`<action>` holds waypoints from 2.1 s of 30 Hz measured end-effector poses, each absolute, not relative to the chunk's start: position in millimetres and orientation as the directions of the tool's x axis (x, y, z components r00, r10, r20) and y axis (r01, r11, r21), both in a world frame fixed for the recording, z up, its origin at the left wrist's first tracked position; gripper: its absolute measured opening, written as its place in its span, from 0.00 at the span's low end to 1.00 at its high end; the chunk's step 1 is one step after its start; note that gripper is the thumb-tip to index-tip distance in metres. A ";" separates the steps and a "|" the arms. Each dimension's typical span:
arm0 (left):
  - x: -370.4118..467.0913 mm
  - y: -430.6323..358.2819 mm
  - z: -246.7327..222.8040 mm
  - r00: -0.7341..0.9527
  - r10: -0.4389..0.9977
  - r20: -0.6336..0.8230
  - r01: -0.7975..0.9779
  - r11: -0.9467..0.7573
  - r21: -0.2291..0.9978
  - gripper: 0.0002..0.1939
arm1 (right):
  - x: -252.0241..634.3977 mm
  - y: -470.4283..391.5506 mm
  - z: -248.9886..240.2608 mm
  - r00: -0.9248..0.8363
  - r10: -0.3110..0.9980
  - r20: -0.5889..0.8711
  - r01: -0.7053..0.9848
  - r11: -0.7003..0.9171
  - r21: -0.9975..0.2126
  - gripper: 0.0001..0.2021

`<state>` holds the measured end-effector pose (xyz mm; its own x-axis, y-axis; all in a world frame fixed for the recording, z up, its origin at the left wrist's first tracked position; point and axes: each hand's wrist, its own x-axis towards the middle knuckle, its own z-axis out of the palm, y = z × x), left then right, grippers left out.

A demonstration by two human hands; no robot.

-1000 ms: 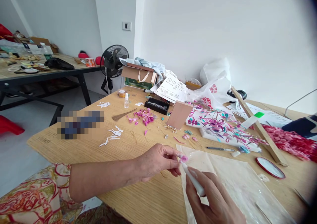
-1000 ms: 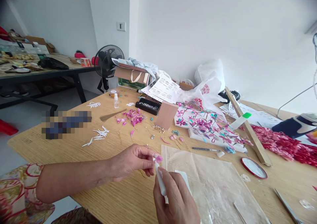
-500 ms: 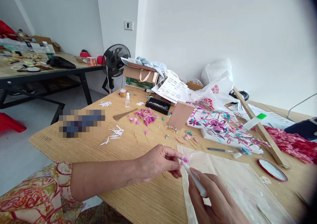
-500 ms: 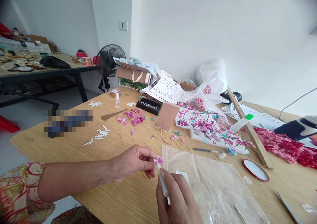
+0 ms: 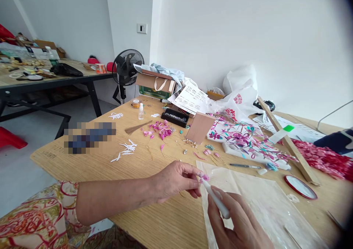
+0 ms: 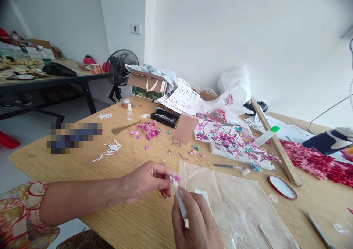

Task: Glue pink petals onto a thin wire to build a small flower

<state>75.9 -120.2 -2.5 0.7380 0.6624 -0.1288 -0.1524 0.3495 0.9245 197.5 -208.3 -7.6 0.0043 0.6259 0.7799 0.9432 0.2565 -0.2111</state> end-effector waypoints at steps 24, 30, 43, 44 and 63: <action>72.6 -119.7 -2.9 0.743 0.654 -0.146 -0.153 0.377 0.913 0.13 | 194.8 -213.4 -3.5 0.165 0.588 0.792 0.938 0.154 -0.310 0.03; 73.4 -120.7 -2.4 0.753 0.638 -0.159 -0.150 0.401 0.904 0.13 | 196.3 -213.5 -6.6 0.133 0.619 0.774 0.931 0.189 -0.312 0.04; 72.1 -121.4 -1.5 0.759 0.628 -0.172 -0.151 0.426 0.892 0.12 | 197.5 -214.8 -8.0 0.129 0.655 0.745 0.929 0.183 -0.322 0.06; 72.0 -121.5 -1.5 0.760 0.627 -0.172 -0.152 0.429 0.890 0.11 | 198.0 -215.0 -8.3 0.124 0.657 0.744 0.931 0.182 -0.316 0.06; 71.0 -121.5 -4.5 0.791 0.587 -0.174 -0.170 0.484 0.859 0.10 | 199.8 -218.3 -7.5 0.164 0.637 0.753 0.934 0.144 -0.326 0.05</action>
<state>71.0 -121.5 -4.5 0.7907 0.5869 -0.1740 -0.1700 0.4836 0.8586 199.8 -218.3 -7.5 0.1641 0.6372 0.7530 0.9345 0.1442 -0.3256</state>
